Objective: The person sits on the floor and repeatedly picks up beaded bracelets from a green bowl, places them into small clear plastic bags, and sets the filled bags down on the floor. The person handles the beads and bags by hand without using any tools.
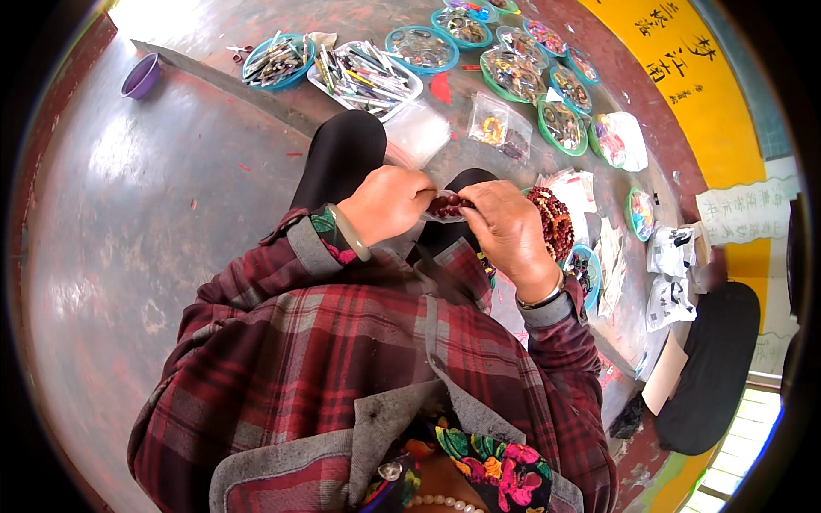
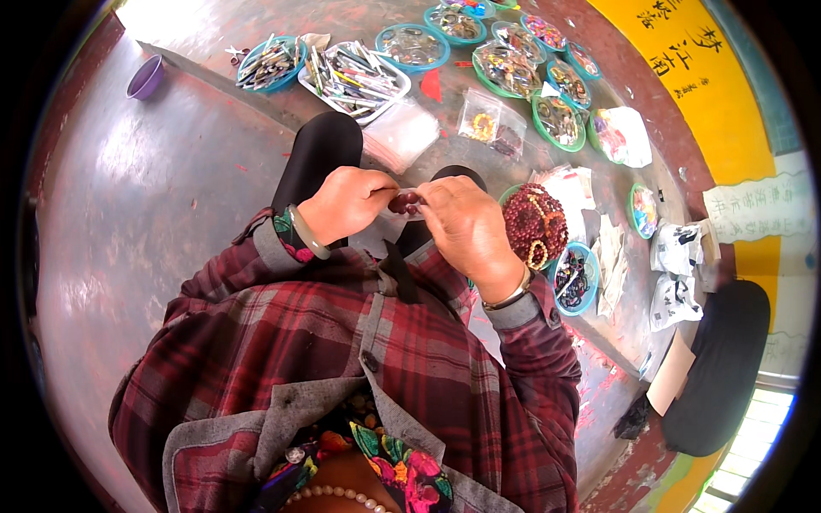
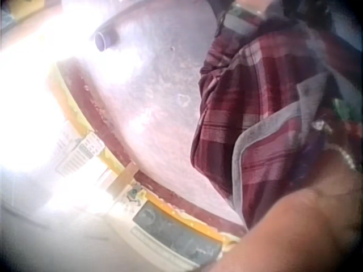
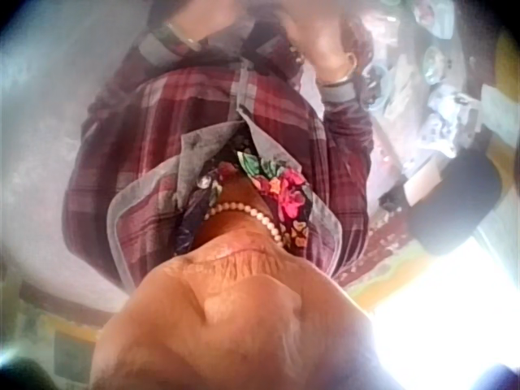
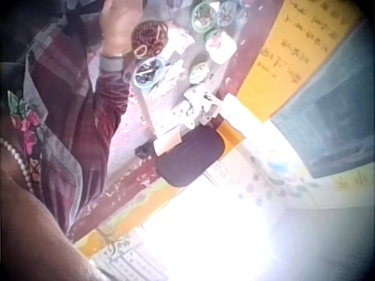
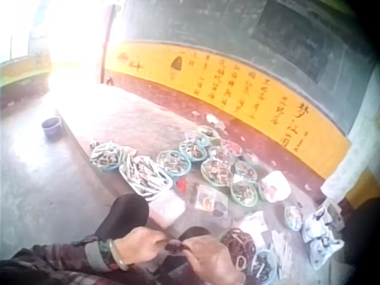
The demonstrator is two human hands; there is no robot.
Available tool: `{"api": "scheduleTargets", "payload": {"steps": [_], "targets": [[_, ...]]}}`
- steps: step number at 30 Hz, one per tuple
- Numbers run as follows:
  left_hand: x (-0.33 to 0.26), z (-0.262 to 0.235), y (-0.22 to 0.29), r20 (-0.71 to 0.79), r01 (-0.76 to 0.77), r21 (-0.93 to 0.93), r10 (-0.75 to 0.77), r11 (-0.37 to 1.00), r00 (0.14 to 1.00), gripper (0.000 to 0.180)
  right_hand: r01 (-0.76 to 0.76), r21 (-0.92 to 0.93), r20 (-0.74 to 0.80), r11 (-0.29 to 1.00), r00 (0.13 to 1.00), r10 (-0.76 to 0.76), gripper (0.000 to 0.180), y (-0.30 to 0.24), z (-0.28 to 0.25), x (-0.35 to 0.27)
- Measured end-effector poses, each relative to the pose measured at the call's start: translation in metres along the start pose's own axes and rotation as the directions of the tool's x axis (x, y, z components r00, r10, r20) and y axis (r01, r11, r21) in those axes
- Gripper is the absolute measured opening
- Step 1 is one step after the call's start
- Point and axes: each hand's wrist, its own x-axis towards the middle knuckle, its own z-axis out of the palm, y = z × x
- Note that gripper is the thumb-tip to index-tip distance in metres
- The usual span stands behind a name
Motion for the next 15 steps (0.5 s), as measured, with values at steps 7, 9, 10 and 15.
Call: {"api": "scheduleTargets", "payload": {"steps": [7, 9, 10, 15], "targets": [[-0.001, -0.003, -0.001, 0.006, 0.008, -0.016, -0.008, 1.0, 1.0, 0.011, 0.164, -0.17, 0.073, 0.972, 0.985, -0.153, 0.015, -0.002, 0.021, 0.006], [-0.001, -0.004, -0.001, 0.017, 0.02, -0.046, -0.02, 0.999, 1.0, 0.011, 0.179, -0.201, 0.101, 0.963, 0.982, -0.161, 0.014, -0.003, 0.024, 0.007], [-0.001, -0.004, -0.001, 0.026, 0.029, -0.062, -0.028, 0.998, 0.999, 0.011, 0.184, -0.204, 0.105, 0.961, 0.981, -0.166, 0.013, -0.003, 0.026, 0.007], [-0.001, -0.003, -0.006, 0.046, 0.073, -0.114, -0.068, 0.991, 0.997, 0.011, 0.114, -0.078, 0.014, 0.99, 0.993, -0.114, 0.016, 0.003, 0.027, 0.006]]}}
